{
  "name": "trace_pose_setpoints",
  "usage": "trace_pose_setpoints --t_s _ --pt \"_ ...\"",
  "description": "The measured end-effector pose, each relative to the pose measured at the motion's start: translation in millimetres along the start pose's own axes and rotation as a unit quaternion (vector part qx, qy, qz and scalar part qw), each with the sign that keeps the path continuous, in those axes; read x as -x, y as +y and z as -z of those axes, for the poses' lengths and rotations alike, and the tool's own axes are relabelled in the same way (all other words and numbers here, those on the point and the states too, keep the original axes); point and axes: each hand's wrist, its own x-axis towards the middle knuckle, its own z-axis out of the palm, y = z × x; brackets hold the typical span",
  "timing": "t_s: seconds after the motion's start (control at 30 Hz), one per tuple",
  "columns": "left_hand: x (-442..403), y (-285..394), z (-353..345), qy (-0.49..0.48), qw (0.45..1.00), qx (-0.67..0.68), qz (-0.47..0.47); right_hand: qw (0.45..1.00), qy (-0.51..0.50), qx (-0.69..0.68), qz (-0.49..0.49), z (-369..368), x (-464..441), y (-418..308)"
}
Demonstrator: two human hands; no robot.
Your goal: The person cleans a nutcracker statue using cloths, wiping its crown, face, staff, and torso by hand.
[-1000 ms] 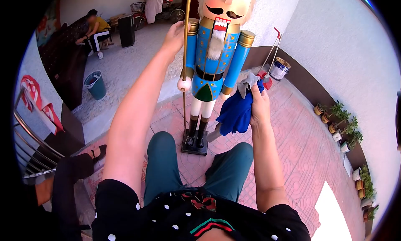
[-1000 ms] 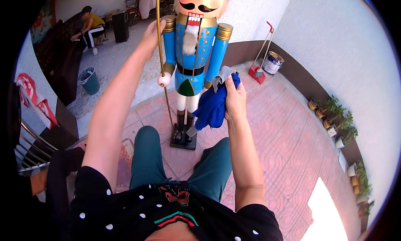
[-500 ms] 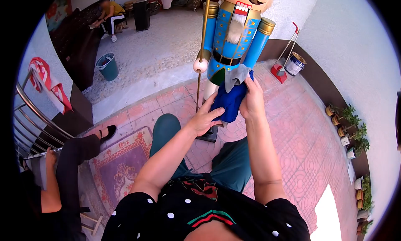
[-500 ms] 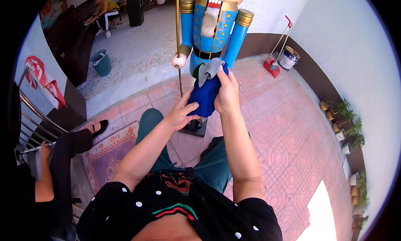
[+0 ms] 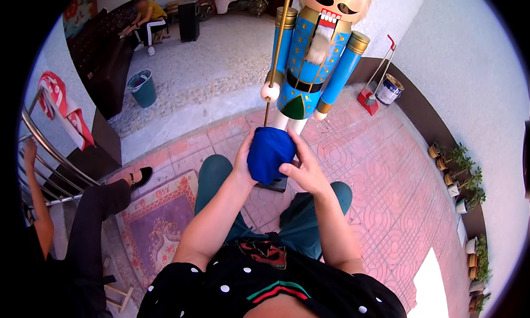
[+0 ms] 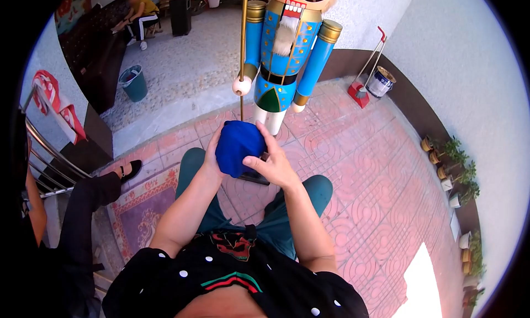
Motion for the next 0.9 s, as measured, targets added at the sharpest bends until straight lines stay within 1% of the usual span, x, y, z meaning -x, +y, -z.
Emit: trace_pose_setpoints --t_s 0.07,0.1,0.13,0.17,0.2,0.23,0.27,0.3,0.33,0.37,0.4,0.47,0.5,0.53,0.57,0.6,0.67,0.7,0.77,0.8,0.87,0.9 --pt "2.2 -10.4 3.0 -0.009 1.000 -0.006 0.020 0.980 0.045 0.187 0.056 -16.8 6.7 19.1" --pt "3.6 -10.9 -6.0 0.021 0.997 -0.076 0.008 0.996 0.094 0.011 0.000 -23.2 6.0 26.7" --pt "5.3 -11.9 -16.4 0.051 0.988 -0.146 -0.003 0.975 0.139 -0.165 -0.057 -26.3 4.8 32.1" --pt "5.5 -14.6 -19.0 0.056 0.975 -0.215 -0.026 0.943 0.180 -0.268 -0.079 -24.7 4.8 34.8" --pt "7.3 -12.9 -22.6 0.024 0.972 -0.232 -0.004 0.909 0.222 -0.337 -0.100 -23.6 2.9 36.3" --pt "9.3 -8.0 -26.8 0.038 0.932 -0.359 0.016 0.900 0.230 -0.355 -0.103 -18.3 2.2 38.9" --pt "10.4 -0.4 -32.2 0.052 0.875 -0.480 0.037 0.891 0.238 -0.373 -0.106 -11.1 1.8 40.2" --pt "8.8 8.8 -28.0 0.008 0.836 -0.548 0.002 0.901 0.249 -0.335 -0.119 -7.1 -1.8 29.6" --pt "-1.5 11.4 -20.4 -0.023 0.774 -0.608 -0.178 0.922 0.255 -0.276 -0.094 -0.6 -7.5 25.9" --pt "-8.4 20.7 -12.5 0.033 0.728 -0.641 -0.240 0.933 0.278 -0.215 -0.072 7.6 -14.4 19.3" --pt "-10.0 37.0 -31.7 0.088 0.675 -0.669 -0.299 0.940 0.300 -0.153 -0.050 15.8 -21.8 10.0" --pt "-26.6 58.8 -48.6 0.145 0.582 -0.694 -0.399 0.929 0.367 0.052 -0.012 33.7 -38.8 -7.1" --pt "-39.2 64.2 -51.2 0.145 0.583 -0.693 -0.398 0.919 0.375 0.125 0.009 40.0 -47.8 -19.6" --pt "-52.8 66.4 -54.1 0.167 0.560 -0.708 -0.397 0.903 0.380 0.197 0.030 45.0 -57.1 -29.7" --pt "-65.6 67.6 -56.7 0.188 0.537 -0.721 -0.396 0.896 0.387 0.211 0.059 49.1 -67.5 -33.7" --pt "-77.5 67.2 -58.9 0.189 0.537 -0.720 -0.396 0.877 0.400 0.256 0.072 49.8 -76.2 -42.2" --pt "-101.0 67.2 -60.0 0.196 0.557 -0.728 -0.350 0.817 0.430 0.363 0.127 47.7 -95.2 -49.4" --pt "-115.3 69.3 -52.0 0.196 0.557 -0.727 -0.351 0.817 0.429 0.363 0.128 44.5 -103.7 -52.4" --pt "-137.5 69.7 -34.0 0.142 0.611 -0.717 -0.303 0.772 0.442 0.424 0.171 37.3 -117.1 -54.7" --pt "-133.5 67.6 -38.2 0.142 0.611 -0.718 -0.302 0.773 0.442 0.423 0.170 37.6 -123.8 -50.7" --pt "-118.7 61.6 -52.5 0.176 0.665 -0.686 -0.239 0.740 0.452 0.453 0.207 40.0 -135.6 -36.4" --pt "-120.1 60.5 -50.4 0.177 0.664 -0.686 -0.239 0.723 0.455 0.470 0.222 41.7 -138.1 -31.8"
